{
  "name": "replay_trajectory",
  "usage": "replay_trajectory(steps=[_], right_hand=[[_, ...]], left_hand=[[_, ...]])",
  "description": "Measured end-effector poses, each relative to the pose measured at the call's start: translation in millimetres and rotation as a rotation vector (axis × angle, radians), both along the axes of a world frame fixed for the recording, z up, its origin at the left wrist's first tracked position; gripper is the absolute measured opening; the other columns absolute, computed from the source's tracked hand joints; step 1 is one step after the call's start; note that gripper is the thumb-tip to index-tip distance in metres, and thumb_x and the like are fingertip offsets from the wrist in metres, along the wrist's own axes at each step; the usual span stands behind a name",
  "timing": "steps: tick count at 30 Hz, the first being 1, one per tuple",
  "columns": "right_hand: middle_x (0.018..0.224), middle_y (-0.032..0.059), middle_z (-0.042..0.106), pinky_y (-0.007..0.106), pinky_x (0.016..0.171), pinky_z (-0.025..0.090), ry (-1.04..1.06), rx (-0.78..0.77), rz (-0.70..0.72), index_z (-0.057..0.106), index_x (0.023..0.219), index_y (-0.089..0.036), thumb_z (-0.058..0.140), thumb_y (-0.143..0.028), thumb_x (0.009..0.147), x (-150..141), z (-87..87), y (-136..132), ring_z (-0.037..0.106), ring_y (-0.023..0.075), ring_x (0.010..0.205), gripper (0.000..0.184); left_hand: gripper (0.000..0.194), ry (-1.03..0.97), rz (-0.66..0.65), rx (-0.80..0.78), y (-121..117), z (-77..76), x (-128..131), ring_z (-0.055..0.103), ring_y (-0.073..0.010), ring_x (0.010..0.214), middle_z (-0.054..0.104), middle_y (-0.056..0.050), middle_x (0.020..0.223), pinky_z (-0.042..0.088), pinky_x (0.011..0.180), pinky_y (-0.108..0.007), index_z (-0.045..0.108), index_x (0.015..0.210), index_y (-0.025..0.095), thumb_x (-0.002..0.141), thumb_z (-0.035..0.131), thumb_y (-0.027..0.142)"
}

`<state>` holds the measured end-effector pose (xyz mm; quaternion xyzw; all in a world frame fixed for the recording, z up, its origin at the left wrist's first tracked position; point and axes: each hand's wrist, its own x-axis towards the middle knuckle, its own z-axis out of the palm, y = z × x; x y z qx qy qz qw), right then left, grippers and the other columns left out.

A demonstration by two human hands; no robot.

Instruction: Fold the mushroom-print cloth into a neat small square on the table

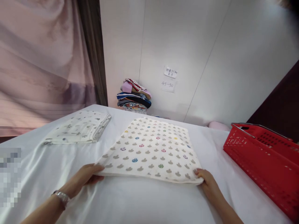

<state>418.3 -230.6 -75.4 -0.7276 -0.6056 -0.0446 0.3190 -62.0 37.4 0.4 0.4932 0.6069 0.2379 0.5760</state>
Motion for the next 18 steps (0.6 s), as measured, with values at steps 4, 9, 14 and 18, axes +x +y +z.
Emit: replay_trajectory(steps=[4, 9, 14, 18], right_hand=[[0.108, 0.0063, 0.062, 0.048, 0.096, 0.033, -0.205, -0.096, 0.019, 0.058, 0.093, -0.023, 0.040, -0.012, 0.071, -9.7, 5.5, -8.2, 0.052, 0.0235, 0.110, 0.031], [0.113, 0.0065, 0.060, 0.047, 0.099, 0.028, -0.391, -0.102, 0.069, 0.055, 0.110, -0.023, 0.042, -0.015, 0.079, -28.8, 13.6, -15.0, 0.050, 0.0222, 0.112, 0.035], [0.106, 0.0052, 0.064, 0.045, 0.098, 0.030, -0.313, -0.137, 0.081, 0.058, 0.107, -0.024, 0.040, -0.019, 0.082, -42.8, 24.8, -8.4, 0.055, 0.0209, 0.102, 0.031], [0.106, 0.0052, 0.063, 0.037, 0.087, 0.041, -0.041, -0.229, -0.053, 0.061, 0.105, -0.022, 0.041, -0.029, 0.082, -42.8, 43.4, 4.2, 0.056, 0.0220, 0.098, 0.031]], left_hand=[[0.026, 0.069, -0.058, 0.068, -1.2, -11.4, 0.6, 0.055, -0.0163, 0.045, 0.057, -0.002, 0.046, 0.044, 0.042, -0.024, 0.056, 0.060, 0.014, 0.057, 0.065, 0.039], [0.025, 0.069, -0.010, 0.191, -6.9, -7.4, 12.5, 0.056, -0.0150, 0.046, 0.057, 0.002, 0.052, 0.047, 0.046, -0.024, 0.056, 0.075, 0.015, 0.057, 0.065, 0.031], [0.038, -0.024, 0.174, 0.162, -9.4, 5.3, 28.0, 0.053, -0.0117, 0.043, 0.057, 0.002, 0.059, 0.049, 0.047, -0.025, 0.052, 0.101, 0.015, 0.064, 0.061, 0.020], [0.046, -0.097, 0.254, 0.162, -2.9, 9.1, 35.9, 0.053, -0.0104, 0.047, 0.057, 0.001, 0.064, 0.048, 0.047, -0.023, 0.050, 0.112, 0.018, 0.067, 0.060, 0.016]])
